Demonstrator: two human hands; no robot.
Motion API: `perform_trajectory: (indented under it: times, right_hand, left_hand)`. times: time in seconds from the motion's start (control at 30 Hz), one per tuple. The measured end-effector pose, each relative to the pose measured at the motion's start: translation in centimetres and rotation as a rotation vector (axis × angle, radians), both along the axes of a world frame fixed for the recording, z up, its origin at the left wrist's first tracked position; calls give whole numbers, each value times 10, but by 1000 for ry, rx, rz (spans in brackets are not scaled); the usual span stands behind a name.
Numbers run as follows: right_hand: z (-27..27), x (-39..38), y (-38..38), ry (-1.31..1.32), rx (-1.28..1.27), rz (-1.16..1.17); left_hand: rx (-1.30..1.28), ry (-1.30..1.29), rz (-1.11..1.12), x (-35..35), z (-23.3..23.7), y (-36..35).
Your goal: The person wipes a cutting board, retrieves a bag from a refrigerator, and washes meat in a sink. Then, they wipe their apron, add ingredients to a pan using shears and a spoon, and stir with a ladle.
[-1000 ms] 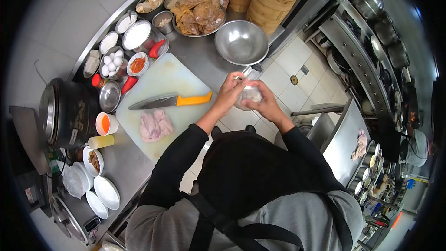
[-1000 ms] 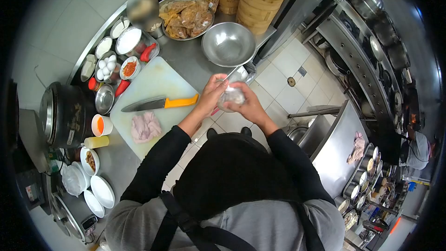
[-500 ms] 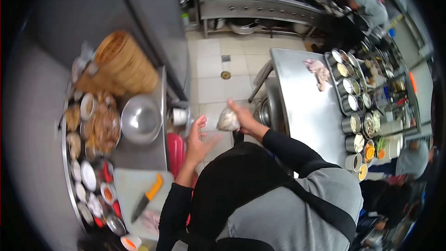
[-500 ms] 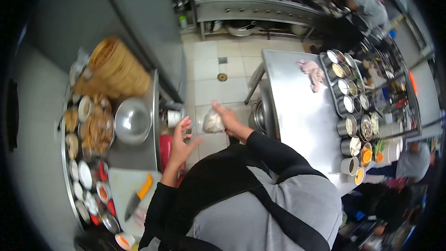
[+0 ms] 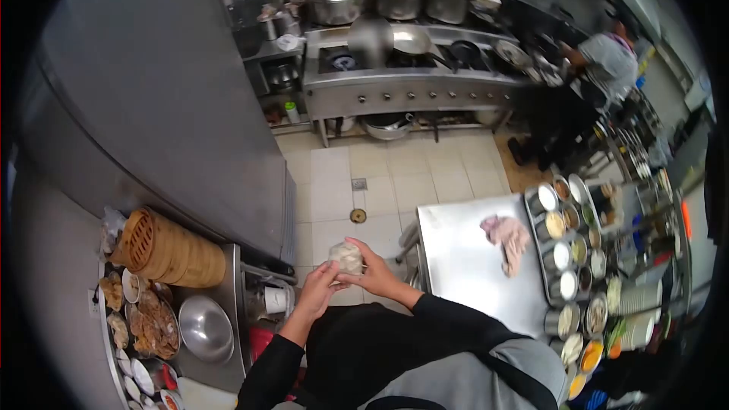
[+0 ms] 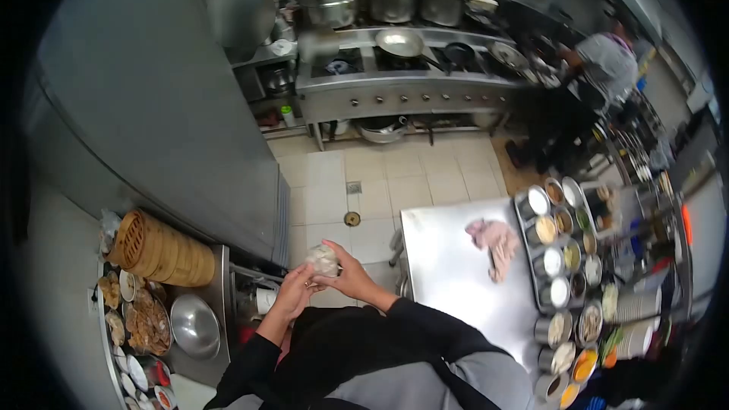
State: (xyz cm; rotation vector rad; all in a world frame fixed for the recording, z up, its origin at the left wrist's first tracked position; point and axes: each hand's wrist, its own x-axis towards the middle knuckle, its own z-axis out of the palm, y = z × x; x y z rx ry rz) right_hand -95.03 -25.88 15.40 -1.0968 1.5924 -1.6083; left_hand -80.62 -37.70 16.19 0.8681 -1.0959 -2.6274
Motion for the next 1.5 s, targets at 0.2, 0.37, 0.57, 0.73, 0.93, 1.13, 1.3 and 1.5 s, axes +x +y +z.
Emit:
perform_trajectory:
  times: [0.2, 0.37, 0.57, 0.73, 0.93, 1.13, 1.3, 1.5]
  right_hand:
    - [-58, -97, -52, -293, 101, -67]
    - [-80, -191, -92, -580, 234, -430]
    - [-84, -316, -112, -678, 388, -629]
    - [-76, -398, -176, -935, 182, -554]
    - [-105, -522, -293, -913, 204, -246]
    - [-121, -640, -463, -623, 460, 284]
    - [-95, -677, -566, -422, 680, 657]
    - [-152, -648, -630, -163, 697, 953]
  left_hand:
    - [-1002, -210, 72, -64, -9, -109]
    - [-838, 62, 440, -146, 44, -238]
    - [-1061, 375, 732, -268, 144, -362]
    - [-1442, 218, 911, -335, 195, -434]
    - [-1804, -219, 1229, -392, 226, -488]
    - [-1565, -492, 1607, -425, 238, -533]
    - [-1300, -412, 1866, -440, 250, -530]
    - [-1505, -793, 1971, -480, 235, -434]
